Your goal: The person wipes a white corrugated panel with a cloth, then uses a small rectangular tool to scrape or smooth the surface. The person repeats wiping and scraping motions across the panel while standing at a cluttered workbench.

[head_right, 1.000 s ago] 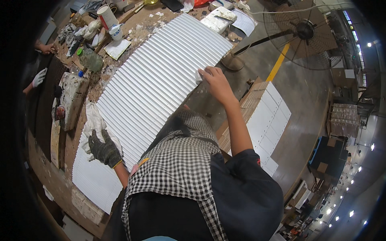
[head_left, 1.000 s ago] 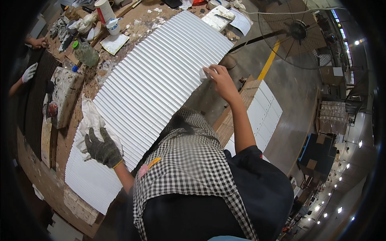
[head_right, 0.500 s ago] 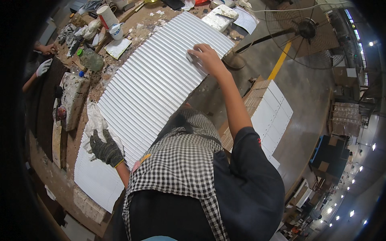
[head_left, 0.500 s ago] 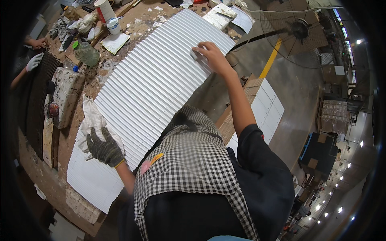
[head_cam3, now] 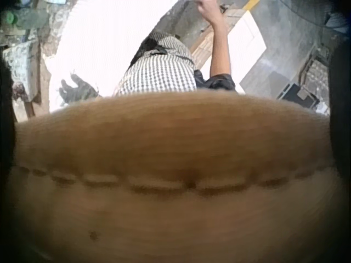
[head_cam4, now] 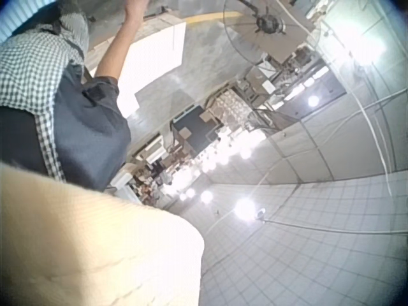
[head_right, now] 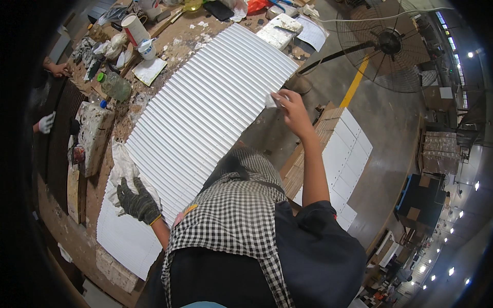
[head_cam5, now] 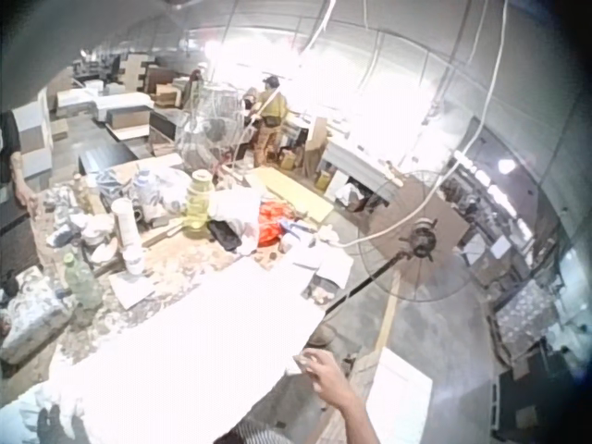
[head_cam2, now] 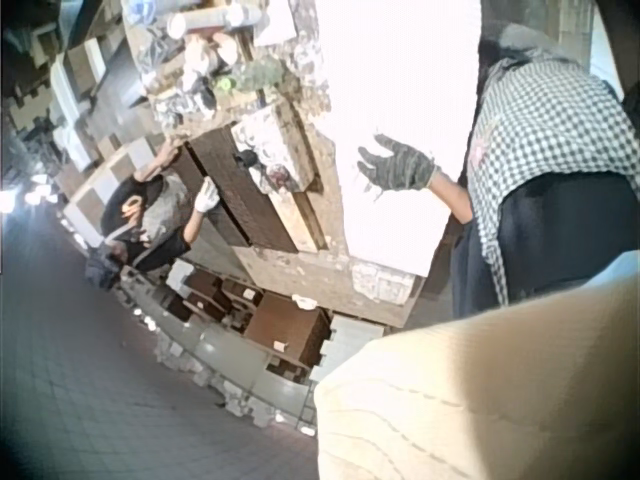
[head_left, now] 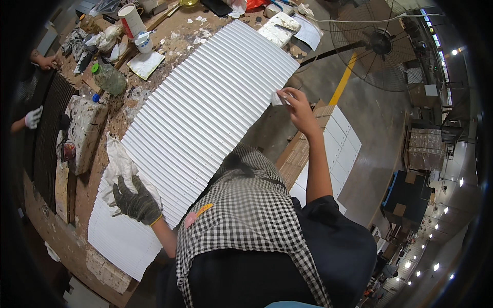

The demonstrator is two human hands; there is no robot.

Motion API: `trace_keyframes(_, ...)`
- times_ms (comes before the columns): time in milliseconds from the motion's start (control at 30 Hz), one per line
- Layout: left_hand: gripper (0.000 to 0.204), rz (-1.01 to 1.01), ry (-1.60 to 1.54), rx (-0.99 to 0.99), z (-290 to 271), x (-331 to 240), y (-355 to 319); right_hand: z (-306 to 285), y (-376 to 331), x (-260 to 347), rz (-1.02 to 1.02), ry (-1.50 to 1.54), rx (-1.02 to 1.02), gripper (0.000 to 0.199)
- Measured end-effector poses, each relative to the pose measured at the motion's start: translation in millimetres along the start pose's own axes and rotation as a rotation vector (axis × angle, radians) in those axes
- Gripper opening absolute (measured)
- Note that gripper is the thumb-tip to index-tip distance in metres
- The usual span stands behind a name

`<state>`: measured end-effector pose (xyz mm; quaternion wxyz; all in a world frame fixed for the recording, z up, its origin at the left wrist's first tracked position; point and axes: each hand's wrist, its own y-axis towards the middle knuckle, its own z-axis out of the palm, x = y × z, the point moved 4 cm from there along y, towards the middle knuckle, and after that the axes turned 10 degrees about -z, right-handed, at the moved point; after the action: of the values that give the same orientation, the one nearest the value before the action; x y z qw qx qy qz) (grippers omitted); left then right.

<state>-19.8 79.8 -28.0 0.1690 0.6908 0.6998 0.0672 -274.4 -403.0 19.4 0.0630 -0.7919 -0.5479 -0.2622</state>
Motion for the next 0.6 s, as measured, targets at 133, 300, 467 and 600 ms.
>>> trace_keyframes(133, 0.045, 0.028, -0.012, -0.011, -5, -1, 1, 13, 18, 6, -0.064, -0.033, 0.028, 0.064)
trace_keyframes(300, 0.045, -0.011, 0.013, 0.004, -5, -3, 2, -5, 16, -19, -0.039, -0.195, 0.004, 0.062)
trace_keyframes(467, 0.045, 0.007, -0.002, 0.000, -2, -2, 1, 2, 56, -25, -0.115, -0.434, -0.188, 0.057)
trace_keyframes(600, 0.045, -0.004, -0.027, 0.005, -3, -3, 0, 20, 73, -34, -0.157, -0.510, -0.202, 0.051)
